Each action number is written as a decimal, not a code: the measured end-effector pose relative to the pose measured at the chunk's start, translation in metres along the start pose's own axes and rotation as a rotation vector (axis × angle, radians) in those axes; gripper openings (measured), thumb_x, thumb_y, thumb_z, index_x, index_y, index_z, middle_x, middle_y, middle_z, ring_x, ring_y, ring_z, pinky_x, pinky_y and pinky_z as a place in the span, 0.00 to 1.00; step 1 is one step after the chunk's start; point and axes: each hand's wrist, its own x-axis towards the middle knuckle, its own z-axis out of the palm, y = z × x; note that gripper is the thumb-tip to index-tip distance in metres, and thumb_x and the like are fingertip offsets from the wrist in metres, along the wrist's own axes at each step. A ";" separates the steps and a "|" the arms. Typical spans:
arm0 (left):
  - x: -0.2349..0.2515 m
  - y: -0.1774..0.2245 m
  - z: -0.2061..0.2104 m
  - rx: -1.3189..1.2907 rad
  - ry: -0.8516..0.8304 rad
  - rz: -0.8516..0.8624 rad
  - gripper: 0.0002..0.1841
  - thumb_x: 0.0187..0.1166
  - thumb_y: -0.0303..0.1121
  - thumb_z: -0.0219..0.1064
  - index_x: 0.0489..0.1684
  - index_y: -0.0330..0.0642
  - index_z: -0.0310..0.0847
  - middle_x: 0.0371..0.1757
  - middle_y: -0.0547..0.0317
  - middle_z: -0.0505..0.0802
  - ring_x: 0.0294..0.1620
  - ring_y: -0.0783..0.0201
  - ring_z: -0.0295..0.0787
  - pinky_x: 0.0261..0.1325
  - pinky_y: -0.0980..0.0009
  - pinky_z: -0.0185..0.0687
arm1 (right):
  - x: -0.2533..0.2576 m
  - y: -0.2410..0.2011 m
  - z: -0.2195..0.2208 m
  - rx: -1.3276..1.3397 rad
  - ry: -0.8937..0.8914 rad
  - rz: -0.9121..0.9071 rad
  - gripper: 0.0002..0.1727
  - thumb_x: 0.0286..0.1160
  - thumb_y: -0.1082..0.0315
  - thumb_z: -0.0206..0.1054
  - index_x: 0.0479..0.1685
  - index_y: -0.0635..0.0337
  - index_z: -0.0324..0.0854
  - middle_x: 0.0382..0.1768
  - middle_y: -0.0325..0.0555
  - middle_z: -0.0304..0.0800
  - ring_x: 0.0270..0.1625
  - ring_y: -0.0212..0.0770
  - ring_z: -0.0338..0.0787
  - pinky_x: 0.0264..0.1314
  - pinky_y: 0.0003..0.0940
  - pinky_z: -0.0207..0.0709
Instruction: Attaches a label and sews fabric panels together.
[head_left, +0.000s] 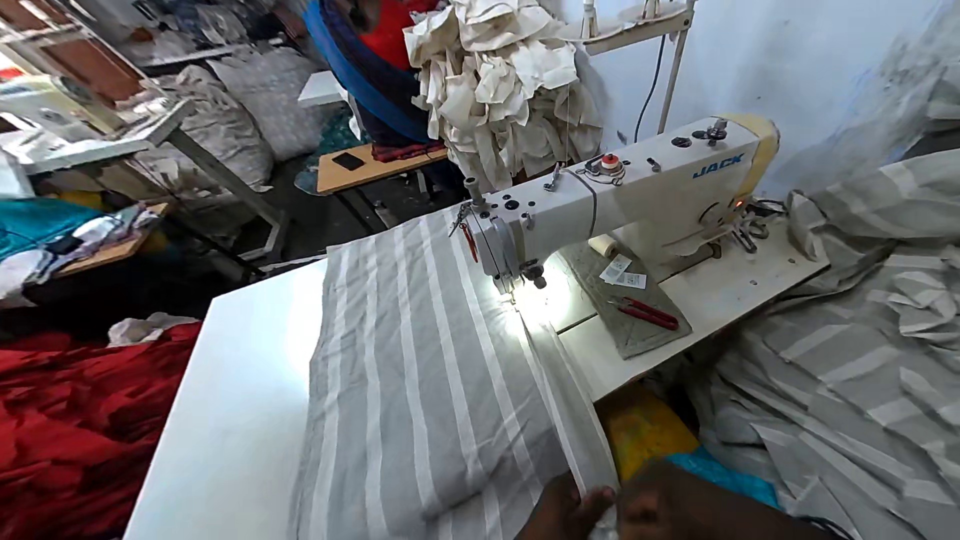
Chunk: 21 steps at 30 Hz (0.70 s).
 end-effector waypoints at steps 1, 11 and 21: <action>-0.001 -0.004 0.002 0.033 0.009 0.015 0.18 0.84 0.40 0.64 0.52 0.30 0.87 0.43 0.49 0.95 0.48 0.63 0.93 0.61 0.57 0.87 | 0.014 0.008 -0.002 -0.004 0.167 0.053 0.21 0.80 0.52 0.69 0.34 0.64 0.92 0.32 0.50 0.91 0.34 0.41 0.89 0.42 0.40 0.84; 0.011 0.051 0.015 0.534 -0.088 -0.204 0.27 0.89 0.48 0.55 0.51 0.26 0.86 0.55 0.33 0.91 0.62 0.37 0.88 0.64 0.39 0.80 | 0.089 0.012 0.011 -0.507 0.300 0.498 0.33 0.76 0.76 0.62 0.85 0.57 0.71 0.65 0.65 0.81 0.56 0.61 0.90 0.55 0.52 0.86; 0.007 0.016 -0.019 0.578 0.027 0.274 0.09 0.76 0.26 0.65 0.32 0.29 0.89 0.35 0.38 0.93 0.41 0.41 0.95 0.46 0.42 0.89 | 0.083 -0.003 0.004 -0.455 0.120 0.530 0.32 0.80 0.73 0.59 0.88 0.54 0.68 0.60 0.64 0.81 0.52 0.61 0.90 0.49 0.52 0.86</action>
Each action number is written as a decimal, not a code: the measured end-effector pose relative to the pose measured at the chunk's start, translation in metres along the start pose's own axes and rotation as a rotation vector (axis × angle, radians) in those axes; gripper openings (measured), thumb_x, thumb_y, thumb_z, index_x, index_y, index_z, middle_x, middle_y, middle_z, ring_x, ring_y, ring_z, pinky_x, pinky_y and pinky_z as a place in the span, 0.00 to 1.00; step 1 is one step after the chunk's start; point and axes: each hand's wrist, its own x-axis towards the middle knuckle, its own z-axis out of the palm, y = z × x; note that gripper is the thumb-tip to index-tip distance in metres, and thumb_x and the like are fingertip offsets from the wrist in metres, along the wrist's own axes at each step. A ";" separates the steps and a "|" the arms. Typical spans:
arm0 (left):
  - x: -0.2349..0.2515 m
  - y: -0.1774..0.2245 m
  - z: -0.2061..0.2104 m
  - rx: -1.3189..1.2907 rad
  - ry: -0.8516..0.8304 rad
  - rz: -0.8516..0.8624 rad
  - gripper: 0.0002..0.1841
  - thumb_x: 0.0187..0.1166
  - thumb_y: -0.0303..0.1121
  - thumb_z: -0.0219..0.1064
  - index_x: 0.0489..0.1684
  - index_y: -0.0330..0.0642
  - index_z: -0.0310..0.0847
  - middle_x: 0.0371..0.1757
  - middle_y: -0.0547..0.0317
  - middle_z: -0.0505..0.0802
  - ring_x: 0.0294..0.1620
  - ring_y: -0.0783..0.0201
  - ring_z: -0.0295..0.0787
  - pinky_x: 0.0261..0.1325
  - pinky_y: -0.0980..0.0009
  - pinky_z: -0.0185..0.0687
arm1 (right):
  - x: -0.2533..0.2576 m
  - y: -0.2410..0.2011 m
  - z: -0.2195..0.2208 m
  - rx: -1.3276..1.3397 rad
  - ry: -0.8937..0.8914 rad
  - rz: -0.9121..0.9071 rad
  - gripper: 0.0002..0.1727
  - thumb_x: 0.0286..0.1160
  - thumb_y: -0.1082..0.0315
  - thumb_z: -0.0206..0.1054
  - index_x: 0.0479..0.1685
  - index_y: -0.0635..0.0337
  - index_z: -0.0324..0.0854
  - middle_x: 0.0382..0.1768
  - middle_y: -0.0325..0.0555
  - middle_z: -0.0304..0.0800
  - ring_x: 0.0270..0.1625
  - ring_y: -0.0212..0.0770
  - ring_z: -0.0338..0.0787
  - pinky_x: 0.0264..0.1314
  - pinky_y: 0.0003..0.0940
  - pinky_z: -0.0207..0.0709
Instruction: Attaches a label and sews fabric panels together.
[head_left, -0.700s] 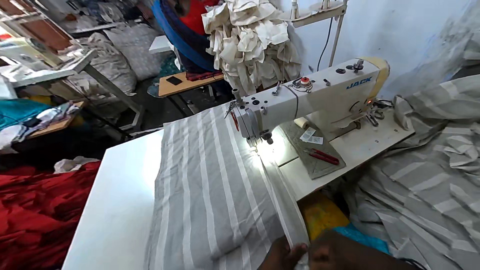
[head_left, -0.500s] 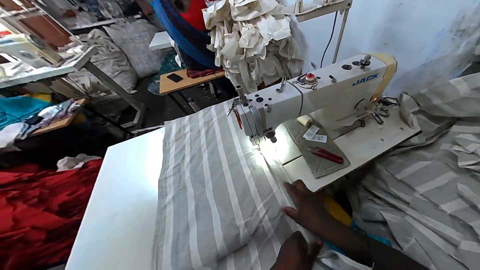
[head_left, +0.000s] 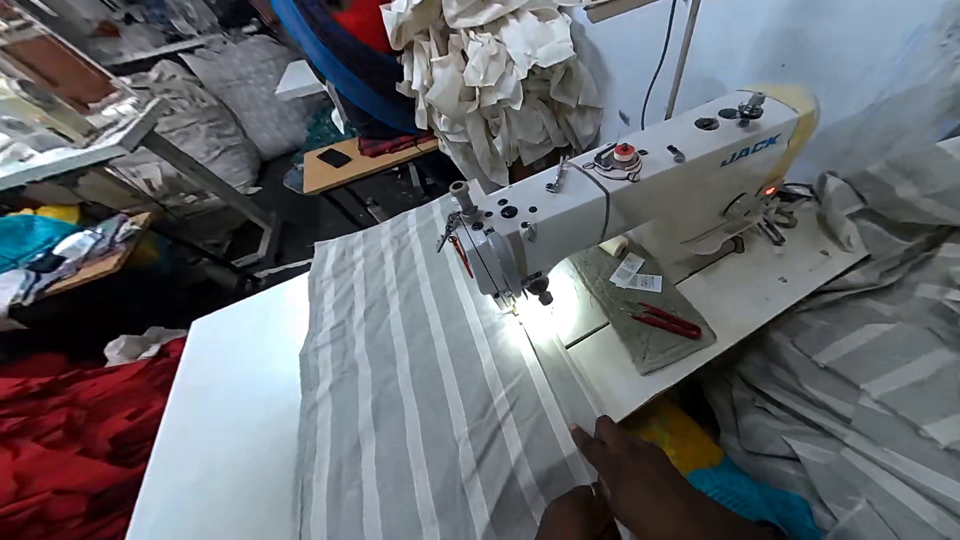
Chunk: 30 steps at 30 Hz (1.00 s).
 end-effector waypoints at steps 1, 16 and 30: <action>0.001 0.002 0.000 0.054 0.067 -0.009 0.08 0.73 0.26 0.66 0.30 0.28 0.88 0.33 0.38 0.92 0.38 0.41 0.94 0.42 0.43 0.89 | 0.005 -0.001 -0.004 0.009 -0.015 0.000 0.33 0.81 0.73 0.59 0.89 0.53 0.67 0.62 0.65 0.80 0.53 0.61 0.90 0.50 0.53 0.86; 0.057 -0.027 -0.063 0.120 0.243 -0.130 0.12 0.80 0.36 0.64 0.41 0.39 0.92 0.41 0.50 0.94 0.46 0.50 0.93 0.52 0.47 0.86 | 0.113 0.009 -0.059 0.167 -0.047 -0.018 0.27 0.80 0.71 0.63 0.81 0.54 0.77 0.65 0.62 0.82 0.67 0.62 0.84 0.67 0.60 0.77; 0.069 0.028 -0.013 -0.812 -0.107 0.133 0.32 0.91 0.53 0.52 0.68 0.27 0.79 0.60 0.52 0.92 0.59 0.66 0.90 0.65 0.65 0.86 | -0.003 0.058 -0.043 0.856 0.724 -0.013 0.10 0.77 0.61 0.71 0.34 0.57 0.90 0.24 0.33 0.90 0.24 0.25 0.88 0.27 0.21 0.84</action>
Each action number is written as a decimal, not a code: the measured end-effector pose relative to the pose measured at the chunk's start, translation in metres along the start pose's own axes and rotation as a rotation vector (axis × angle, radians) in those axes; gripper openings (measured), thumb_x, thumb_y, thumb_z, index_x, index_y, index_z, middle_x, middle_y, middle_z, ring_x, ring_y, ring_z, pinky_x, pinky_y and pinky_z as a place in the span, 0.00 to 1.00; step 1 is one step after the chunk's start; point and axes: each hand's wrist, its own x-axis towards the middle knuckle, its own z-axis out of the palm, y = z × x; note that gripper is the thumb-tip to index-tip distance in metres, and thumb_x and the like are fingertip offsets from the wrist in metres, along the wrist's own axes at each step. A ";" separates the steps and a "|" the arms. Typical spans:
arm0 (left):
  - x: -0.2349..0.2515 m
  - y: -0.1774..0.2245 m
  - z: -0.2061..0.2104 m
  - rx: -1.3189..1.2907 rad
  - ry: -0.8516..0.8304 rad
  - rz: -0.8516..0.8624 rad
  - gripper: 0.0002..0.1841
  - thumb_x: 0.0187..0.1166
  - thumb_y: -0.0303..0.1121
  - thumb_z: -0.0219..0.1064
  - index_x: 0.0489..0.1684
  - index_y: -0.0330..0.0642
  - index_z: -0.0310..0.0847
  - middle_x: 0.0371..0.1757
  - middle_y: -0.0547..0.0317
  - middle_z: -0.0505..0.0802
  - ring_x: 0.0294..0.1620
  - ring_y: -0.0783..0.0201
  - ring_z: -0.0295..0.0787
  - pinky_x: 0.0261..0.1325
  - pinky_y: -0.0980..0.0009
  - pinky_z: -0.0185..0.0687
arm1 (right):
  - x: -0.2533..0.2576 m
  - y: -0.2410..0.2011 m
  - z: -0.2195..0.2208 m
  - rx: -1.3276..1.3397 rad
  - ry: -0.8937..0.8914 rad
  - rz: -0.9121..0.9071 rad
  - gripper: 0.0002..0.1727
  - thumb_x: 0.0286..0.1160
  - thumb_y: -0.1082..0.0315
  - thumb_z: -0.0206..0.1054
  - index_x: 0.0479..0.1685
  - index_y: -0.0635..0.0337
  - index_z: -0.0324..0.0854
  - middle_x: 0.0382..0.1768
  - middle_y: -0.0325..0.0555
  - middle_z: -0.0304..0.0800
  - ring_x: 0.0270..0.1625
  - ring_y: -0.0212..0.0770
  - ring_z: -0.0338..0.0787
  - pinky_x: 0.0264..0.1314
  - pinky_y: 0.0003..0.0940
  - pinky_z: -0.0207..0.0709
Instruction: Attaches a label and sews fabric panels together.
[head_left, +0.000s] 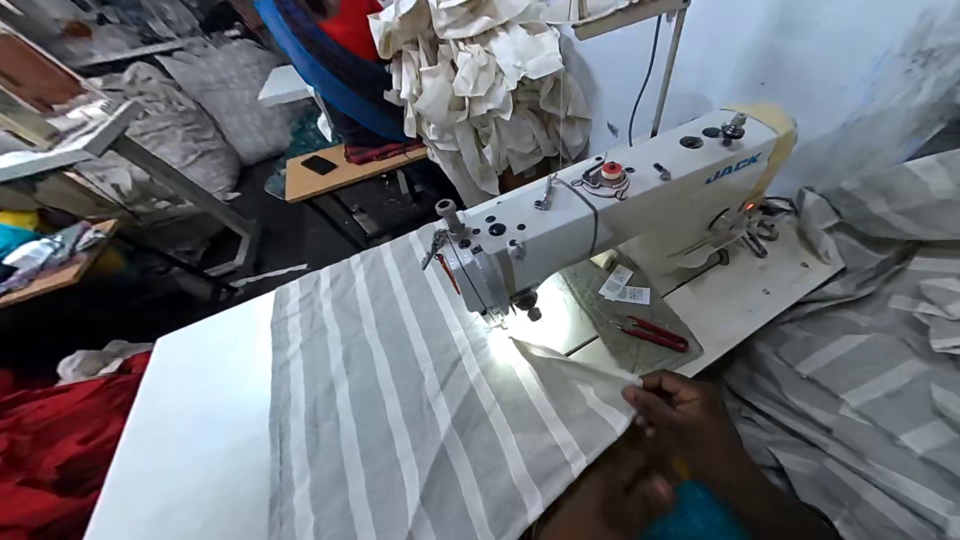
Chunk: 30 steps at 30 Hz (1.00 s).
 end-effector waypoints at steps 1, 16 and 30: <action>0.010 -0.006 0.003 -0.219 0.142 -0.054 0.37 0.90 0.60 0.46 0.72 0.28 0.74 0.59 0.55 0.92 0.57 0.65 0.92 0.61 0.65 0.89 | 0.005 -0.008 -0.004 0.115 -0.015 0.137 0.11 0.79 0.63 0.69 0.32 0.58 0.89 0.23 0.35 0.90 0.23 0.28 0.89 0.27 0.23 0.85; -0.015 -0.002 0.010 -0.828 0.473 -0.053 0.11 0.83 0.37 0.68 0.43 0.42 0.95 0.40 0.54 0.98 0.39 0.67 0.96 0.48 0.75 0.91 | -0.014 0.039 0.002 -0.192 0.099 -0.367 0.14 0.76 0.52 0.74 0.39 0.53 0.94 0.34 0.34 0.92 0.38 0.21 0.89 0.42 0.16 0.84; -0.072 0.003 -0.002 -0.229 0.680 -0.119 0.13 0.88 0.30 0.58 0.41 0.41 0.91 0.33 0.66 0.96 0.35 0.74 0.91 0.46 0.75 0.89 | -0.042 0.031 0.043 -0.529 -0.084 -1.001 0.09 0.85 0.62 0.64 0.52 0.52 0.88 0.36 0.42 0.87 0.41 0.41 0.86 0.48 0.31 0.82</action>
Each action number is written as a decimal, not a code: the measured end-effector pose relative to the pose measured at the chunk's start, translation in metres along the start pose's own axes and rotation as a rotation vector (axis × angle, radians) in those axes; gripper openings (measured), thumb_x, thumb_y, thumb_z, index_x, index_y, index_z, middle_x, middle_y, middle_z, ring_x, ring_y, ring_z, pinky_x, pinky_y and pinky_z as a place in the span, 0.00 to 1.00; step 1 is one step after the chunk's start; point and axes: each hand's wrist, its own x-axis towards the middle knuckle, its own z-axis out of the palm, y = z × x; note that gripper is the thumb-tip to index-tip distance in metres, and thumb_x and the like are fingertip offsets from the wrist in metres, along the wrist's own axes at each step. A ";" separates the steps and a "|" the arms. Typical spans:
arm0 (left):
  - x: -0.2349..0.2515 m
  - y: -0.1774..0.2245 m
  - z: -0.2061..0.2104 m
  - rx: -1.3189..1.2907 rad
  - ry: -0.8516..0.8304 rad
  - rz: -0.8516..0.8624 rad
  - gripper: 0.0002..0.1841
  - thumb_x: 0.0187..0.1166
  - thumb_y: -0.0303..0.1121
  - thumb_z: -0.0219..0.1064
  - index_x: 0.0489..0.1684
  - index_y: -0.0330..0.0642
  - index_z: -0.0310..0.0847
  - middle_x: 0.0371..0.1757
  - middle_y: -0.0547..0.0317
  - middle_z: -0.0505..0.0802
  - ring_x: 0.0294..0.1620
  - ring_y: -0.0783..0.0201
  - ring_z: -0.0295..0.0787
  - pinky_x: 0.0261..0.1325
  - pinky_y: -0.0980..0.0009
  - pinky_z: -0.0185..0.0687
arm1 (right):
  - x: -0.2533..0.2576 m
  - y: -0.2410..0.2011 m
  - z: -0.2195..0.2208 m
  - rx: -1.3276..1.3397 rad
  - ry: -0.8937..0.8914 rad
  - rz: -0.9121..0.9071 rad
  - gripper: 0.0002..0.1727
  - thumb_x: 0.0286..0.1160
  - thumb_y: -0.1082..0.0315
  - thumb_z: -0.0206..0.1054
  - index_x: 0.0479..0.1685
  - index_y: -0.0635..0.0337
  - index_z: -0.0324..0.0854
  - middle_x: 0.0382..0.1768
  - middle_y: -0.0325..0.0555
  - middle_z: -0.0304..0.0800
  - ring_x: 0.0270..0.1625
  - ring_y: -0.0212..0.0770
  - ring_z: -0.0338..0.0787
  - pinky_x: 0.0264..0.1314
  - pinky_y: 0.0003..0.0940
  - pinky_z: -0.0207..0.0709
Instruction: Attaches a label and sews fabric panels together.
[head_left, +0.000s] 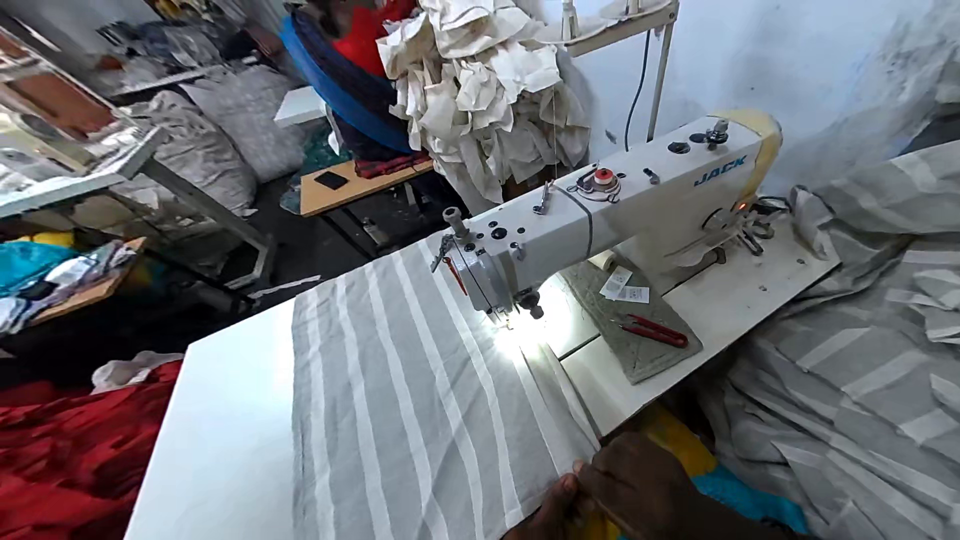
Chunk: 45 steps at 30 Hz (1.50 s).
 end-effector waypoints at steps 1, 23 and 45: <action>0.000 0.000 -0.002 -0.037 -0.020 0.002 0.13 0.89 0.30 0.58 0.41 0.42 0.92 0.33 0.65 0.96 0.35 0.73 0.92 0.45 0.75 0.89 | 0.000 0.000 0.000 -0.005 0.005 0.006 0.09 0.85 0.63 0.63 0.52 0.52 0.87 0.36 0.42 0.86 0.41 0.41 0.86 0.48 0.30 0.82; -0.008 0.003 0.000 1.045 -0.014 0.445 0.17 0.82 0.41 0.69 0.57 0.38 0.92 0.62 0.47 0.94 0.65 0.51 0.91 0.69 0.53 0.85 | -0.028 0.022 0.018 -0.060 -0.304 0.081 0.10 0.81 0.68 0.61 0.39 0.49 0.88 0.39 0.39 0.91 0.52 0.43 0.90 0.64 0.40 0.83; 0.148 0.007 -0.058 1.477 0.287 0.848 0.10 0.78 0.34 0.65 0.37 0.48 0.96 0.46 0.59 0.96 0.49 0.57 0.94 0.46 0.59 0.90 | 0.077 0.096 0.098 -0.022 -0.222 0.239 0.09 0.69 0.72 0.70 0.40 0.50 0.96 0.47 0.38 0.95 0.54 0.46 0.89 0.52 0.44 0.82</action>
